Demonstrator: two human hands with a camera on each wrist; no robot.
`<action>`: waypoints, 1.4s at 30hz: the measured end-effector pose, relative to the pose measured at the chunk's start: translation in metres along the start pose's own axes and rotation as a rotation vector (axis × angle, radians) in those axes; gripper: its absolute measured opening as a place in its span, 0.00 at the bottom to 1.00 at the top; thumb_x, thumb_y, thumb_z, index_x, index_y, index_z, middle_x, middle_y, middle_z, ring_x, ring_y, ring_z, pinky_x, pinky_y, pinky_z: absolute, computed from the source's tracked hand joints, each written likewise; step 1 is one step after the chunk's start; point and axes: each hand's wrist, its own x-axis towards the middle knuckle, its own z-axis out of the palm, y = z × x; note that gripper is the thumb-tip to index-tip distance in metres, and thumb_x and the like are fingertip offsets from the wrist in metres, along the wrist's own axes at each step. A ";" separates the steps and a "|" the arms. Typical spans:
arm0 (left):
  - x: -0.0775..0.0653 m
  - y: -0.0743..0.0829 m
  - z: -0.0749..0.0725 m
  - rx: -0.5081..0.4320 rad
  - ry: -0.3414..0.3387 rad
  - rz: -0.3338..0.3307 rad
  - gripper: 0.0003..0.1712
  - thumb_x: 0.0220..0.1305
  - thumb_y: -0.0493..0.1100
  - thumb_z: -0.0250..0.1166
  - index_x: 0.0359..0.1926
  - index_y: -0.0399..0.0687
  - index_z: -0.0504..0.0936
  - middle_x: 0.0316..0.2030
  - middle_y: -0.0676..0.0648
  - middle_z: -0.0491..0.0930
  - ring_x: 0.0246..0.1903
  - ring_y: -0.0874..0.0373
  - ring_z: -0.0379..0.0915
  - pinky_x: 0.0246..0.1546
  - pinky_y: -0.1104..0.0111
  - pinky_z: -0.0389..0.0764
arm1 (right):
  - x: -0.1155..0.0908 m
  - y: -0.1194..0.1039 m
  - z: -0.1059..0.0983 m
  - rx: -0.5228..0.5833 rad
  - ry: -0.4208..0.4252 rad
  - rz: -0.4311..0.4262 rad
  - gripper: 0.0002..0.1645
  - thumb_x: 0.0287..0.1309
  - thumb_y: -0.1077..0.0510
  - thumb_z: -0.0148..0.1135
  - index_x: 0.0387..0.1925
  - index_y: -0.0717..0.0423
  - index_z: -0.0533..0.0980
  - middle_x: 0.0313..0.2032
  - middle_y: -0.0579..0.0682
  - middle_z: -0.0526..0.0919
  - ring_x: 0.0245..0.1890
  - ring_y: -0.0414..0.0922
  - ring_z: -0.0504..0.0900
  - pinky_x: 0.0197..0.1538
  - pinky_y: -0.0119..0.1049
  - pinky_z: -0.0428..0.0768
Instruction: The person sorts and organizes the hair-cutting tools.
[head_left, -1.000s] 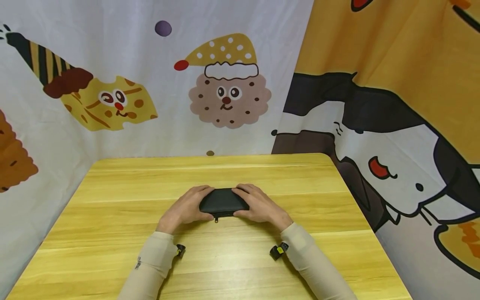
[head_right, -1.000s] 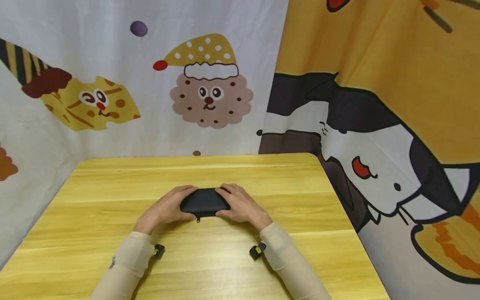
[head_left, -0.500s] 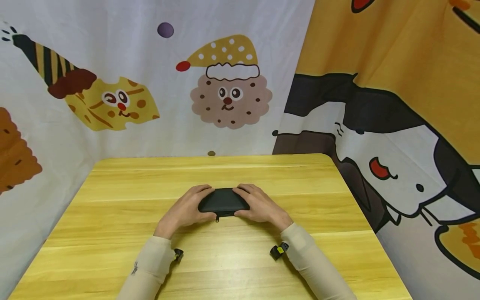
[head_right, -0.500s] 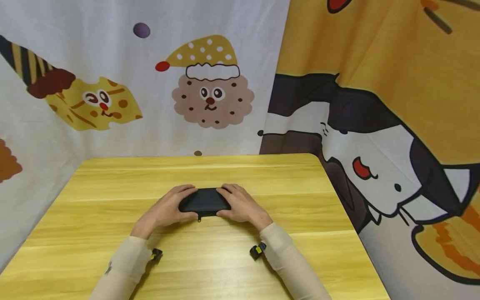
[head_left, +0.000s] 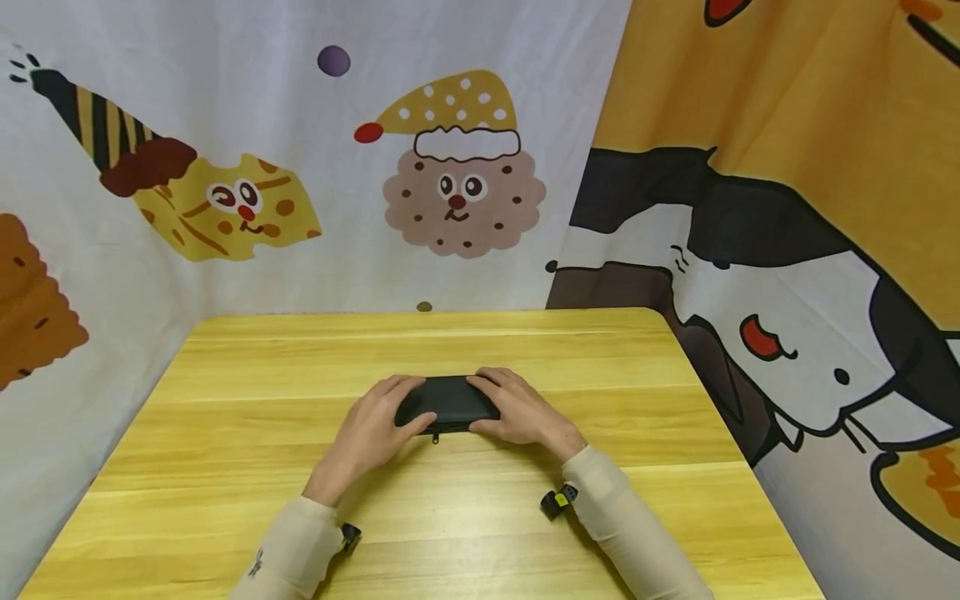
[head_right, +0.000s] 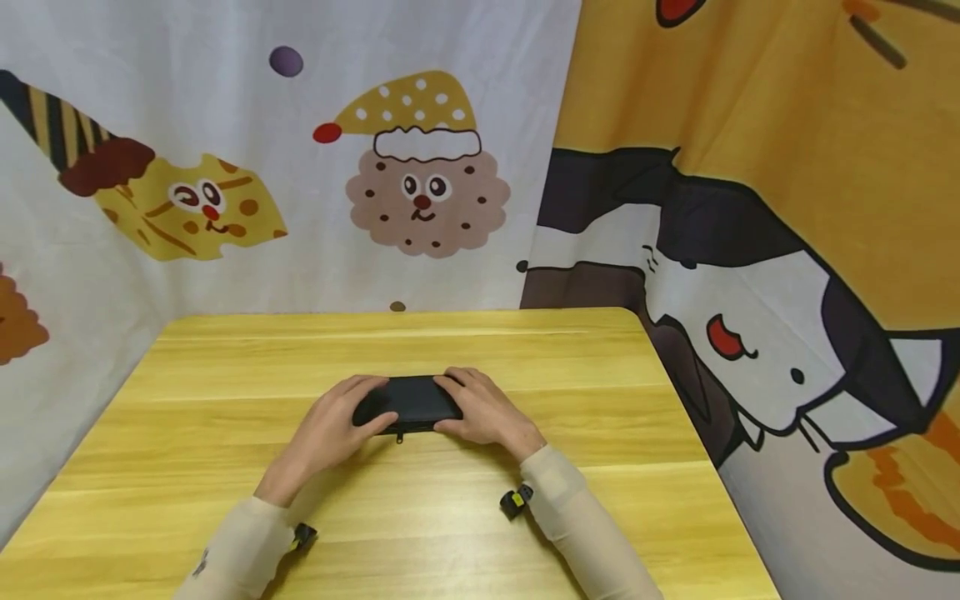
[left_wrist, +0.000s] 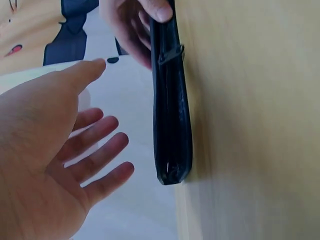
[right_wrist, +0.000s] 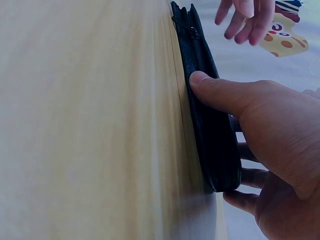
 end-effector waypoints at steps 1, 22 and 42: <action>-0.002 0.001 0.000 0.007 0.014 0.002 0.36 0.74 0.59 0.78 0.73 0.44 0.84 0.68 0.37 0.86 0.66 0.38 0.86 0.66 0.42 0.89 | 0.000 0.000 0.000 0.001 -0.001 0.001 0.51 0.73 0.36 0.75 0.87 0.49 0.67 0.84 0.60 0.70 0.84 0.62 0.71 0.84 0.62 0.74; -0.018 0.029 0.022 0.168 -0.015 -0.086 0.19 0.68 0.54 0.84 0.37 0.46 0.86 0.23 0.56 0.74 0.21 0.65 0.65 0.22 0.73 0.69 | 0.000 -0.001 0.000 0.022 -0.011 0.017 0.51 0.73 0.36 0.76 0.87 0.48 0.66 0.84 0.59 0.69 0.85 0.62 0.69 0.85 0.61 0.73; -0.003 0.036 0.030 0.219 -0.136 -0.220 0.36 0.72 0.53 0.80 0.14 0.54 0.68 0.14 0.56 0.58 0.14 0.62 0.56 0.15 0.71 0.55 | -0.001 -0.001 0.000 0.024 -0.010 0.015 0.52 0.74 0.37 0.75 0.88 0.48 0.66 0.85 0.59 0.69 0.85 0.61 0.69 0.84 0.60 0.74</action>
